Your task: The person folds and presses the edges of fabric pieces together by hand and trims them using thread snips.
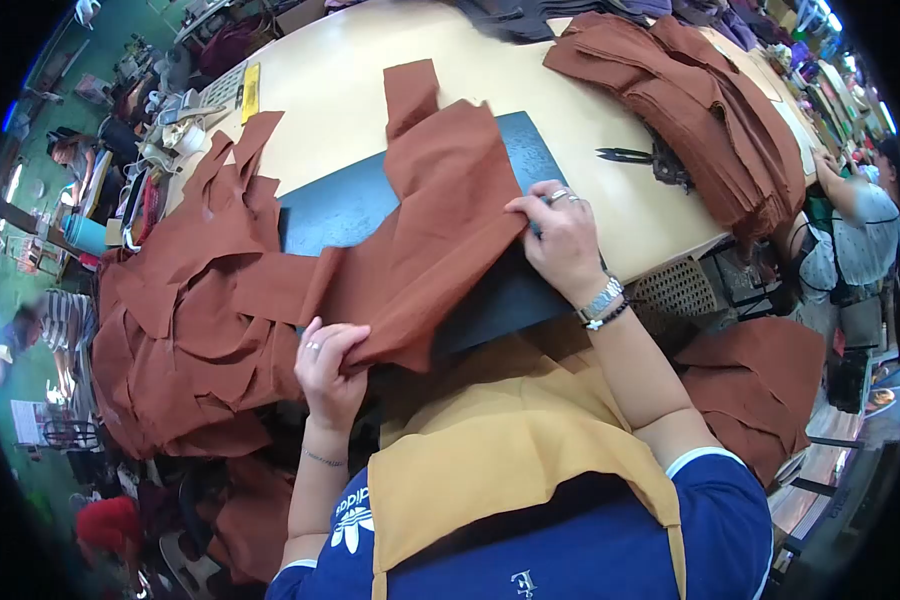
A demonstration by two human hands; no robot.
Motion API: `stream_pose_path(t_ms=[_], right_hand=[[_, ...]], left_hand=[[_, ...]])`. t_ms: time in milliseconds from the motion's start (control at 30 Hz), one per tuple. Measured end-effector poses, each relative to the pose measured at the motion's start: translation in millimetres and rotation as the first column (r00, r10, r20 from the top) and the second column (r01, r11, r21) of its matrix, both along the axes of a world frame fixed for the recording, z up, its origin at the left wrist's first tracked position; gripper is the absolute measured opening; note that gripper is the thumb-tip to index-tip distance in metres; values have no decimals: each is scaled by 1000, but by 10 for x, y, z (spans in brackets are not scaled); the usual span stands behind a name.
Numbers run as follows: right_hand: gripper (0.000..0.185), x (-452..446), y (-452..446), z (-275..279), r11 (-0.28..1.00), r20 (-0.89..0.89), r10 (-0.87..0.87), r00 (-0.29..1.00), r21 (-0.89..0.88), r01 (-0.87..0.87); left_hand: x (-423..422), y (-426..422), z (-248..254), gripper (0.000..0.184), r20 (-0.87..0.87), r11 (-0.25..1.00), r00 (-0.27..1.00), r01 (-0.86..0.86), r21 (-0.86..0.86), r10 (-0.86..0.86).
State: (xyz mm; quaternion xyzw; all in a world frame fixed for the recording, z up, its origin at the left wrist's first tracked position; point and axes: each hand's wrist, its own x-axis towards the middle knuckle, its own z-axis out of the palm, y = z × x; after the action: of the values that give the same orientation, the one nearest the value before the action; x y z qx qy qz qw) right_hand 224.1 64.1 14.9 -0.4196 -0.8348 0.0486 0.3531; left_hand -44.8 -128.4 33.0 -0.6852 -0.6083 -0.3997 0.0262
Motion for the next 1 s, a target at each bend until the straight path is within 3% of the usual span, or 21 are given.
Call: stream_pose_path(t_ms=[100,133,167,200,233,333,400,433,467,500,533,567,633,667,700,733,767,833,900,1000], right_hand=[[30,119,-40,355,984,-390,-6,921,-167,-65],[30,195,-29,483,996,-431,73,899,-18,-90],[25,274,-101,629,985,-571,60,819,-100,-142],[17,347,-76,787,976,-530,197,825,182,-116],[19,411,-68,950,934,-526,283,802,341,-106],[30,538,93,1469,754,-495,486,721,655,-58],[26,561,440,1608,788,-485,349,802,615,29],[25,442,605,1721,830,-457,289,841,558,17],[25,324,772,1836,866,-418,230,879,500,11],[26,63,858,1998,896,-339,191,921,444,-22],[27,-88,1229,1917,929,-321,263,910,337,-150],[29,-175,1568,1700,936,-314,333,889,221,-273],[33,-200,1738,1403,896,-437,313,843,-158,-415],[35,-109,1779,1257,931,-339,311,888,-81,-357],[38,64,1836,1081,953,-237,296,925,3,-304],[39,314,2007,745,976,-37,218,975,10,-218],[40,584,2150,459,991,167,127,978,30,-134],[37,1003,1822,130,981,353,-50,934,-157,112],[39,1379,1741,-243,962,433,-22,901,-236,136],[42,1442,1520,-285,983,447,-61,892,-130,132]], left_hand=[[-35,-87,201,19,18,977,995,90,195,-96],[-32,-125,311,19,23,956,991,120,269,-131],[-40,-146,434,20,26,928,986,146,344,-165],[-102,-154,582,19,44,874,954,253,415,-297],[-183,-168,741,19,49,800,905,348,488,-423],[-449,-140,1110,10,362,782,760,293,551,-540],[-728,164,1218,10,425,884,852,89,459,-306],[-796,449,1316,14,329,913,944,-128,386,-7],[-754,740,1452,18,327,944,945,-106,313,-3],[-968,1040,1356,18,516,984,851,-2,181,-93],[-1116,1358,1199,22,535,990,841,6,143,-82],[-1455,1670,884,33,609,999,792,45,-3,-34],[-1331,1800,599,60,705,956,658,-80,-284,265],[-1481,1882,121,65,951,925,52,221,-310,306],[-1228,1671,217,71,927,847,-49,427,-317,371],[-1251,1648,-96,75,959,868,36,415,-272,283],[-1227,1577,-322,73,974,865,33,453,-216,226],[-992,1371,-171,67,929,868,109,330,-370,355],[-814,1282,-171,65,909,824,223,387,-414,352],[-530,1346,-101,63,874,761,367,451,-467,319]])
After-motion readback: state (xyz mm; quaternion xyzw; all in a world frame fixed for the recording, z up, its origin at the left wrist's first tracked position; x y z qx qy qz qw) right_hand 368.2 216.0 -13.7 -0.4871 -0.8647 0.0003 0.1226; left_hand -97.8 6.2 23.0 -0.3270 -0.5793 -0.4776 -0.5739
